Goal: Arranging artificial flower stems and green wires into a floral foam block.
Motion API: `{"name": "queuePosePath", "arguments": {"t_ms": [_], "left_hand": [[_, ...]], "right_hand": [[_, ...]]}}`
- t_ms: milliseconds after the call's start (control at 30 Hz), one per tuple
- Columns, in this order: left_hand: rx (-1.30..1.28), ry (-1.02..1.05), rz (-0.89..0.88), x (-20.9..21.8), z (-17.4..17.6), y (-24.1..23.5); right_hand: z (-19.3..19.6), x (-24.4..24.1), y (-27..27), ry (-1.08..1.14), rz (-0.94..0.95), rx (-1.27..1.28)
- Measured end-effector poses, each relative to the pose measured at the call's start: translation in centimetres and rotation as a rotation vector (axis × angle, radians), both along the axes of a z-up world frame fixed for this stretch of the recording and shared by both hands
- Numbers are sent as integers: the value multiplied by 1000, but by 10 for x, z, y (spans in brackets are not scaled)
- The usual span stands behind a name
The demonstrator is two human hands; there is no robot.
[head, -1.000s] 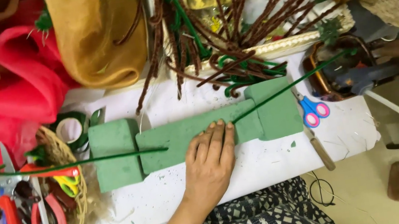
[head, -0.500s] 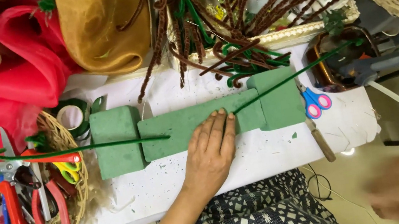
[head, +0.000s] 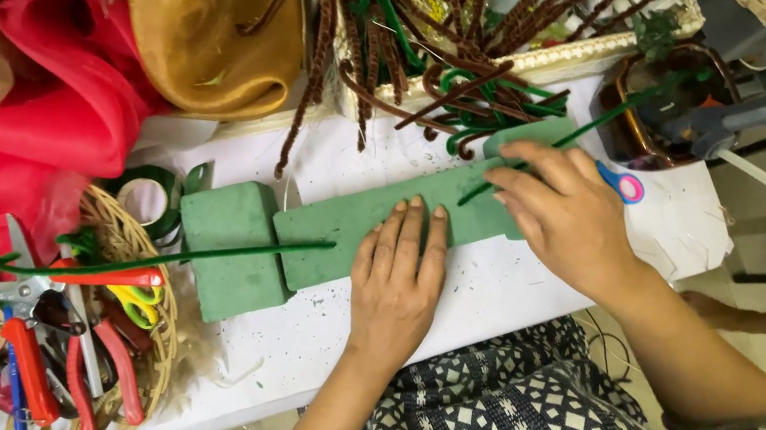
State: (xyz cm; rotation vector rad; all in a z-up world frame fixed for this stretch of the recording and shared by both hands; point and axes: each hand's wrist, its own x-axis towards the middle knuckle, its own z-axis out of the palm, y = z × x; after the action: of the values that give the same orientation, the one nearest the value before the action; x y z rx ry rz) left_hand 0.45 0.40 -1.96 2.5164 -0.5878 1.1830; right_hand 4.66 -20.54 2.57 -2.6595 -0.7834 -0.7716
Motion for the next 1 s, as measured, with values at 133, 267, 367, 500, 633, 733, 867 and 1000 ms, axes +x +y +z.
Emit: {"name": "queuePosePath", "arguments": {"t_ms": [133,267,367,500,633,733,867,1000], "left_hand": [[10,-22,11,1,-3,0],[10,-38,26,1,-2,-2],[8,-39,34,1,0,-2],[5,-39,39,2,1,-2],[7,-49,42,1,2,-1],[23,-44,50,0,4,-1],[89,21,51,-4,10,3],[147,72,59,-6,14,5]], "right_hand": [[-9,17,-4,-28,20,-143],[-3,22,-7,-12,123,-173],[2,24,-3,-27,173,-203],[4,33,2,-52,241,-209],[0,36,2,-14,297,-191],[-4,37,1,8,298,-252],[16,32,9,23,335,-324],[22,31,13,8,341,-415]]}}
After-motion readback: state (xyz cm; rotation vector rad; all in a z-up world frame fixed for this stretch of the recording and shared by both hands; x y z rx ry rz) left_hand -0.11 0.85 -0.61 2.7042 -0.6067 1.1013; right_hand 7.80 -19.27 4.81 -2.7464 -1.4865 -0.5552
